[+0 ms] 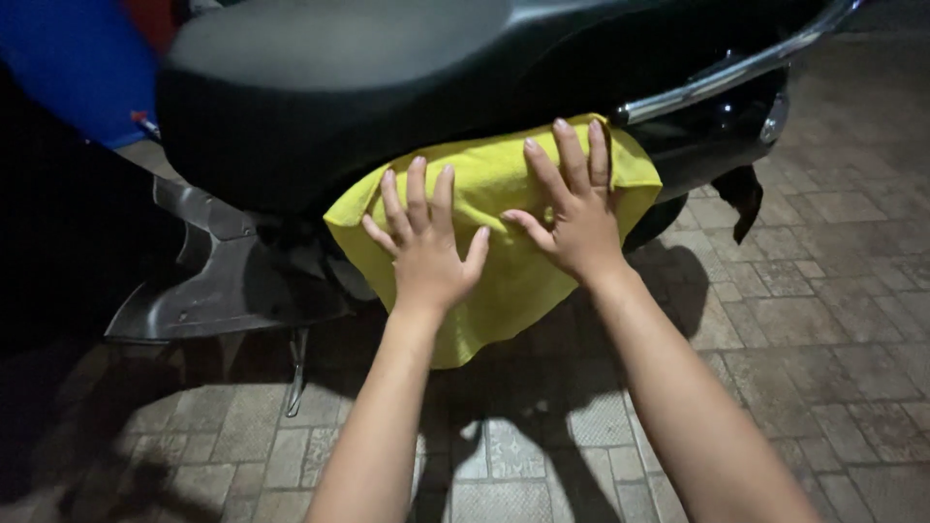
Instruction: The person wipes the rear side panel of a black motorcycle using a yellow cloth. They rub the surface with both hands, then fold the cloth to a clean section and continue wiping the same area.
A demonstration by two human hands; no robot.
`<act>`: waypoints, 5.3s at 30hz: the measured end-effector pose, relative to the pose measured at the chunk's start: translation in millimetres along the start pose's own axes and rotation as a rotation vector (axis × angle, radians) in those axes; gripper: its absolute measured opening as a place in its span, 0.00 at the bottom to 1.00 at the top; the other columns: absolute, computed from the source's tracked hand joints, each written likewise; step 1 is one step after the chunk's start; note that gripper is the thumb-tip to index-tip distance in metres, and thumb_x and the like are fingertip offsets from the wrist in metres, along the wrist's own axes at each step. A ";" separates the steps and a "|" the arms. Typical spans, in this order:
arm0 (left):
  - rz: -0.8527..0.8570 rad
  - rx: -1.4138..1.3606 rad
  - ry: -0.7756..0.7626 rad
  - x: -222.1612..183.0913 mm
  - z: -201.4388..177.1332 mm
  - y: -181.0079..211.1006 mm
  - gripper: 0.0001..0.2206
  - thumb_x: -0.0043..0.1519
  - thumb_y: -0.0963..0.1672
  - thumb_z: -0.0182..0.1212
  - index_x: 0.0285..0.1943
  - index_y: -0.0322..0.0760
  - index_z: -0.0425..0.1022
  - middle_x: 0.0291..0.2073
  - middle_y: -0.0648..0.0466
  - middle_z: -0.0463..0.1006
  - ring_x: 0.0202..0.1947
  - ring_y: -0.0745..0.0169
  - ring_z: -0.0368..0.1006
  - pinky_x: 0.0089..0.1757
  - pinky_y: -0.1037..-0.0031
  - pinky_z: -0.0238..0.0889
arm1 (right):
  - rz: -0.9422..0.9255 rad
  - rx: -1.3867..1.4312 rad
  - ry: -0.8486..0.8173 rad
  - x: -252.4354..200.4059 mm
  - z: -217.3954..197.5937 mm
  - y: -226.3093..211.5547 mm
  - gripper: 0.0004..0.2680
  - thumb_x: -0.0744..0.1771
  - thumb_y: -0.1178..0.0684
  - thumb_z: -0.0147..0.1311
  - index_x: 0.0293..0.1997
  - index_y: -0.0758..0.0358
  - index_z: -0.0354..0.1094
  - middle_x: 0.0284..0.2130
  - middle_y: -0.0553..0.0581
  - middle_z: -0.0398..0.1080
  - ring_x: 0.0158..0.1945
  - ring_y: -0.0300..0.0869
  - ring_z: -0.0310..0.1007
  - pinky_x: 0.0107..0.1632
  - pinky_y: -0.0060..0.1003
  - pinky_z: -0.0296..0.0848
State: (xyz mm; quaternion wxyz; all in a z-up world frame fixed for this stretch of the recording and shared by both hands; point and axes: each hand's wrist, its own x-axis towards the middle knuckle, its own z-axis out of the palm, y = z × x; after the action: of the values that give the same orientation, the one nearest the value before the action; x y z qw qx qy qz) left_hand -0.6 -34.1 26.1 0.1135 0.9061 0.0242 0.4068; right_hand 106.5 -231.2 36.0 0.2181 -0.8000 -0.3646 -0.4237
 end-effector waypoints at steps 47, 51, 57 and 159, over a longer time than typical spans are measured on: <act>0.075 0.304 0.219 -32.0 64.8 -50.0 0.32 0.69 0.59 0.45 0.83 0.62 0.48 0.82 0.55 0.38 0.78 0.35 0.23 0.55 0.23 0.36 | 0.113 -0.153 -0.028 -34.2 43.9 0.5 0.42 0.67 0.22 0.49 0.82 0.58 0.26 0.78 0.65 0.18 0.77 0.65 0.10 0.71 0.72 0.18; 0.087 0.333 0.236 -40.9 70.6 -76.3 0.36 0.65 0.58 0.53 0.83 0.58 0.47 0.82 0.51 0.38 0.78 0.32 0.24 0.56 0.25 0.35 | 0.110 -0.161 -0.015 -29.9 51.0 -29.7 0.45 0.66 0.22 0.56 0.81 0.58 0.24 0.78 0.66 0.18 0.78 0.64 0.10 0.72 0.71 0.19; 0.107 0.281 0.401 -44.1 68.0 -99.9 0.35 0.67 0.60 0.44 0.83 0.53 0.46 0.80 0.43 0.41 0.77 0.27 0.31 0.58 0.30 0.39 | 0.046 -0.165 0.012 -20.1 57.1 -58.3 0.45 0.64 0.25 0.62 0.81 0.64 0.35 0.78 0.69 0.29 0.78 0.69 0.20 0.73 0.67 0.31; -0.140 0.181 0.154 -8.0 8.2 -25.3 0.34 0.71 0.59 0.47 0.83 0.48 0.46 0.80 0.48 0.45 0.80 0.36 0.34 0.67 0.30 0.39 | 0.048 -0.052 0.031 -0.9 8.7 -38.5 0.26 0.74 0.34 0.49 0.81 0.47 0.44 0.78 0.53 0.39 0.82 0.56 0.31 0.78 0.63 0.46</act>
State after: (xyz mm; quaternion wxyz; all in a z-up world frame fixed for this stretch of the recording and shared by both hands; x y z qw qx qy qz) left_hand 1.4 -12.1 9.2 0.0574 0.8747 0.1327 0.4626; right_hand 81.1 -201.2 32.1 0.2129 -0.8072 -0.3309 -0.4400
